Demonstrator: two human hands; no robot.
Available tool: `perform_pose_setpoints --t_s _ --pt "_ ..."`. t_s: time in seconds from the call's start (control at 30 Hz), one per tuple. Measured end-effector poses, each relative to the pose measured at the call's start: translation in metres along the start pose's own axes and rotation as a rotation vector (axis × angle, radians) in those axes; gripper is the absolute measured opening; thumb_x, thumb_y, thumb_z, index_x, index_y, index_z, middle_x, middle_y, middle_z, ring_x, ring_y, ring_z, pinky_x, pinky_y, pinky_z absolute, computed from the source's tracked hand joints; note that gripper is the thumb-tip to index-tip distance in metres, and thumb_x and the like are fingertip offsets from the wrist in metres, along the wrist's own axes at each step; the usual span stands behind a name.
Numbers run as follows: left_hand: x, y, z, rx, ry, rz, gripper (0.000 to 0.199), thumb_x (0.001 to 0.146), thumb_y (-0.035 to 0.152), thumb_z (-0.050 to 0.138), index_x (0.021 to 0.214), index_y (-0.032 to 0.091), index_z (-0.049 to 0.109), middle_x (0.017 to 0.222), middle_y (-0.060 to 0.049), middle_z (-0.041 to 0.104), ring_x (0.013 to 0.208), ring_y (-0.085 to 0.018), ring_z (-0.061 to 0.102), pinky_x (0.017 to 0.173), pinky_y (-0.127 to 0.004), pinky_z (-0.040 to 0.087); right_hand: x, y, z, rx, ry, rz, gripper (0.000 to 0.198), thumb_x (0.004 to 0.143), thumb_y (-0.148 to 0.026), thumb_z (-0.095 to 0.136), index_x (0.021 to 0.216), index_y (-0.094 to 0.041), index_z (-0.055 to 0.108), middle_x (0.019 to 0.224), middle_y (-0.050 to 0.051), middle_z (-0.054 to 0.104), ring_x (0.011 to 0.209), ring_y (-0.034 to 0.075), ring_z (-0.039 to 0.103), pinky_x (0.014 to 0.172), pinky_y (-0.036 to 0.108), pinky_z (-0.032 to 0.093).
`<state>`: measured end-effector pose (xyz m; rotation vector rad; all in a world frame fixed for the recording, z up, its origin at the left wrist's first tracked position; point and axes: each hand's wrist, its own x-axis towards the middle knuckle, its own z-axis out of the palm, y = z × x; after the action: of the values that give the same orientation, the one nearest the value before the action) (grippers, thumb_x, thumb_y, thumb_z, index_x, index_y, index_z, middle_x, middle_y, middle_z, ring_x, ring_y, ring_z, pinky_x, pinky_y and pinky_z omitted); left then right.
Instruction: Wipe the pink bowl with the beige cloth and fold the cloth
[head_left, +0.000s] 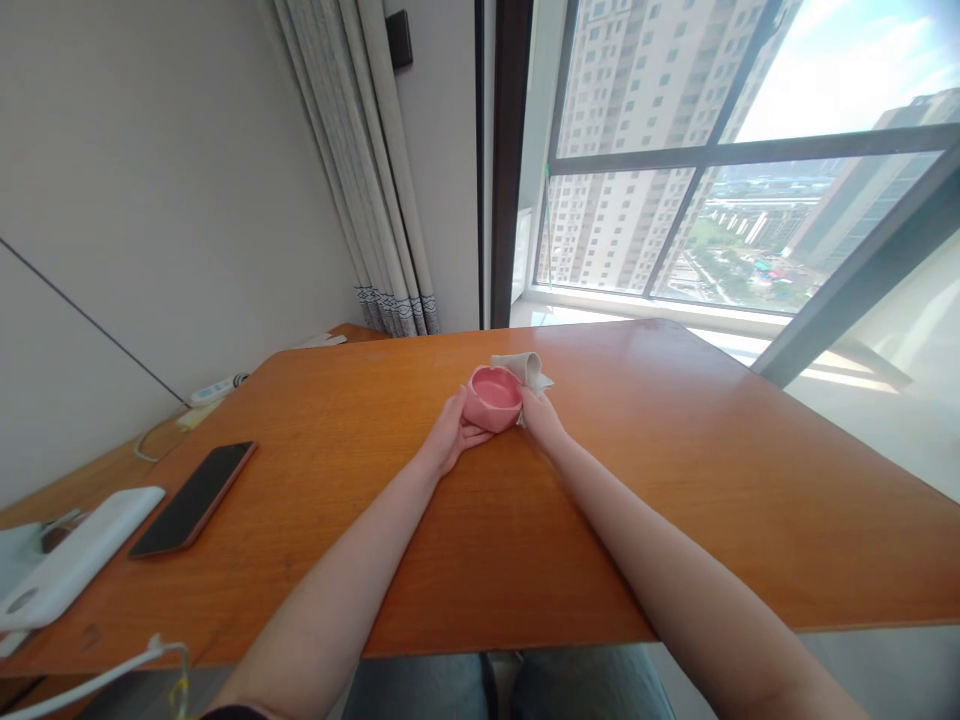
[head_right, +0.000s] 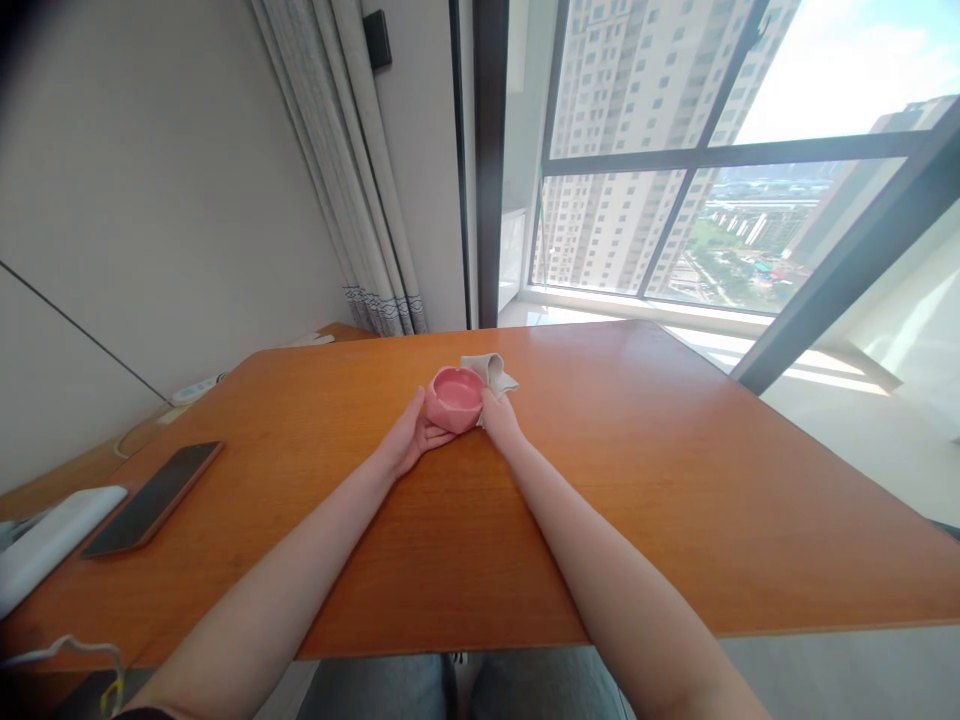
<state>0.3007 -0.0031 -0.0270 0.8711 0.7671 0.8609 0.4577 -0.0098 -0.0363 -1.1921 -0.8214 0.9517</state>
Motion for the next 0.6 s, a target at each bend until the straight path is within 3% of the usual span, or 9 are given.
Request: perform_pose_setpoints --t_s 0.13,0.33,0.47,0.6 --pt "-0.001 0.000 -0.002 0.159 0.079 0.019 0.059 0.071 0.056 0.066 0.118 0.026 0.048 0.121 -0.012 0.059 0.090 -0.024 0.065 0.074 -0.041 0.057 0.004 0.002 -0.002 -0.002 -0.131 0.068 0.039 0.074 -0.035 0.057 0.108 -0.018 0.067 0.111 0.006 0.069 0.107 0.026 0.062 0.093 0.039 0.049" --pt "0.003 -0.006 -0.001 0.042 0.155 0.184 0.058 0.073 0.048 0.068 0.121 0.027 0.045 0.134 -0.010 0.048 0.107 -0.024 0.058 0.079 -0.040 0.057 -0.016 0.013 0.022 0.084 0.027 0.104 0.050 0.080 -0.053 0.051 0.116 -0.020 0.062 0.119 0.005 0.065 0.114 0.023 0.058 0.096 0.033 0.047" --pt "0.006 -0.012 0.002 0.042 0.164 0.214 0.076 0.066 0.037 0.077 0.129 0.032 0.034 0.145 -0.010 0.035 0.113 -0.027 0.055 0.082 -0.041 0.056 -0.020 0.015 0.025 0.035 0.050 0.002 0.052 0.079 -0.046 0.053 0.123 -0.020 0.057 0.124 0.004 0.061 0.118 0.022 0.056 0.098 0.031 0.045" --pt "0.006 -0.007 -0.001 0.048 0.160 0.170 0.075 0.068 0.044 0.074 0.130 0.032 0.034 0.141 -0.011 0.041 0.110 -0.027 0.058 0.081 -0.043 0.055 -0.009 0.009 0.012 -0.035 -0.013 -0.106 0.050 0.078 -0.035 0.051 0.126 -0.021 0.055 0.127 0.002 0.059 0.120 0.022 0.053 0.102 0.035 0.042"
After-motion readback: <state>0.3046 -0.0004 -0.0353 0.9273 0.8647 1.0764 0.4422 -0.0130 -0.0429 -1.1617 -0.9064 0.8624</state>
